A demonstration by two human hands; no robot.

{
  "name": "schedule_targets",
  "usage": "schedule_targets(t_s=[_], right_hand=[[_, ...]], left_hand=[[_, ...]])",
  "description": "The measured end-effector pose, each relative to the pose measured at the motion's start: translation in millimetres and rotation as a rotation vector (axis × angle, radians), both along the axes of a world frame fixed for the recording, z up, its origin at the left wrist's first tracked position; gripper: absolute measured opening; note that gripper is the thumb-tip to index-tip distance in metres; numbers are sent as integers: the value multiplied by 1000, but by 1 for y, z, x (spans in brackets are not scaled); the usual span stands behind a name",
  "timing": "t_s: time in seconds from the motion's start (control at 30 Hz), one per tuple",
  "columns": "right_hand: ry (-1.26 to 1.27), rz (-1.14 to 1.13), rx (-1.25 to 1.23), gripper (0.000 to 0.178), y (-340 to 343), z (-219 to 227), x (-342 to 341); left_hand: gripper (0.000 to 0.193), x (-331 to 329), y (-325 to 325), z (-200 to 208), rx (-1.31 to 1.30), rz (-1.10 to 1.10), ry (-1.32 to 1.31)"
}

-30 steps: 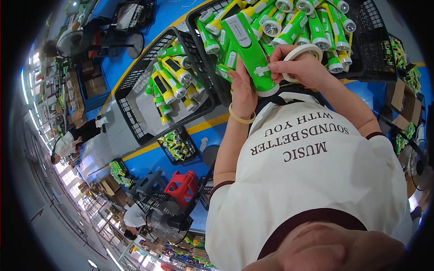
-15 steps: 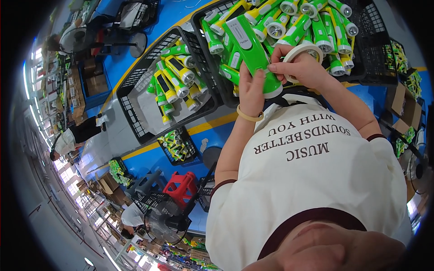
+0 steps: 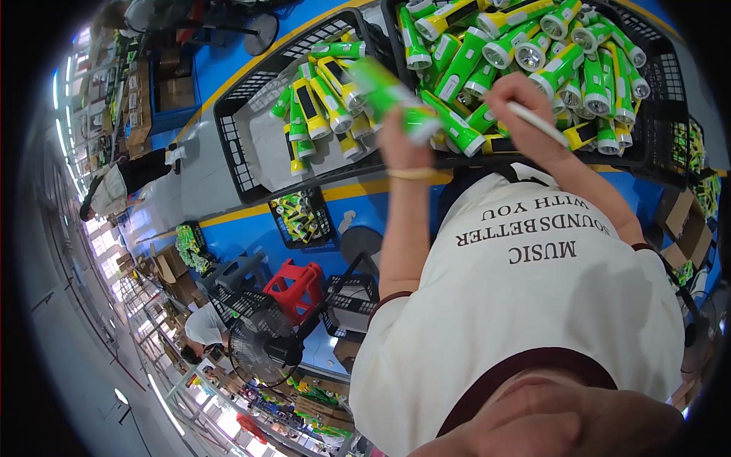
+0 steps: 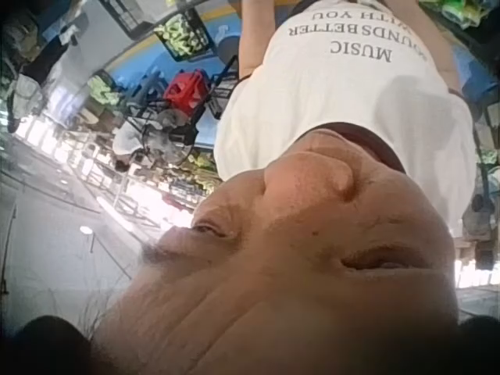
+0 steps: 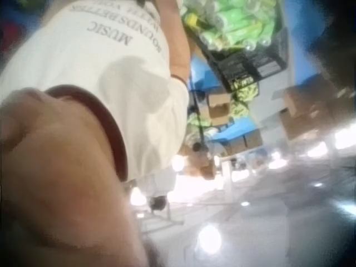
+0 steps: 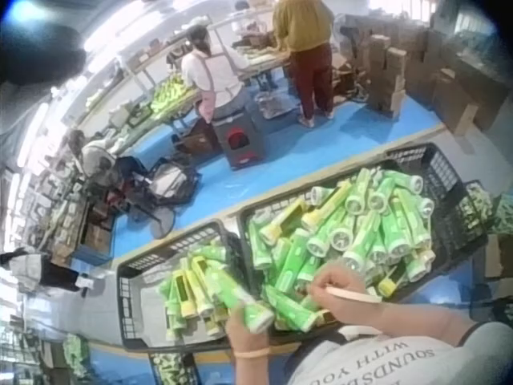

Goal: Inspecting and testing handheld flashlights on an assembly line.

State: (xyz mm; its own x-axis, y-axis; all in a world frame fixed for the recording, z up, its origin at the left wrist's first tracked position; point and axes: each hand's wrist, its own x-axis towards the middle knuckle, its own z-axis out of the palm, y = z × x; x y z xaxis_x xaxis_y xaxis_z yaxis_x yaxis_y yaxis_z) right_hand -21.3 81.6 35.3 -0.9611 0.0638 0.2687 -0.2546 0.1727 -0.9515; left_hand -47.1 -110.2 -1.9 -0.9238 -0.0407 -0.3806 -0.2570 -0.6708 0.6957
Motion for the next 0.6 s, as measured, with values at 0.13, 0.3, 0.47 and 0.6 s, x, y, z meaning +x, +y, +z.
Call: schedule_targets(t_s=[0.13, 0.3, 0.47, 0.6], right_hand=[[-269, 14, -114, 11, 40, -12, -3], [-307, -70, 38, 12, 59, -29, 17], [-402, -74, -12, 9, 84, -40, 26], [-428, -185, -195, 13, 95, -34, 30]], left_hand=[[35, -18, -122, -52, -1295, 30, 34], [41, -9, -139, -94, -1530, -279, -44], [47, -26, -119, -91, -1818, -806, -267], [35, -36, -60, -45, -2094, -426, 186]])
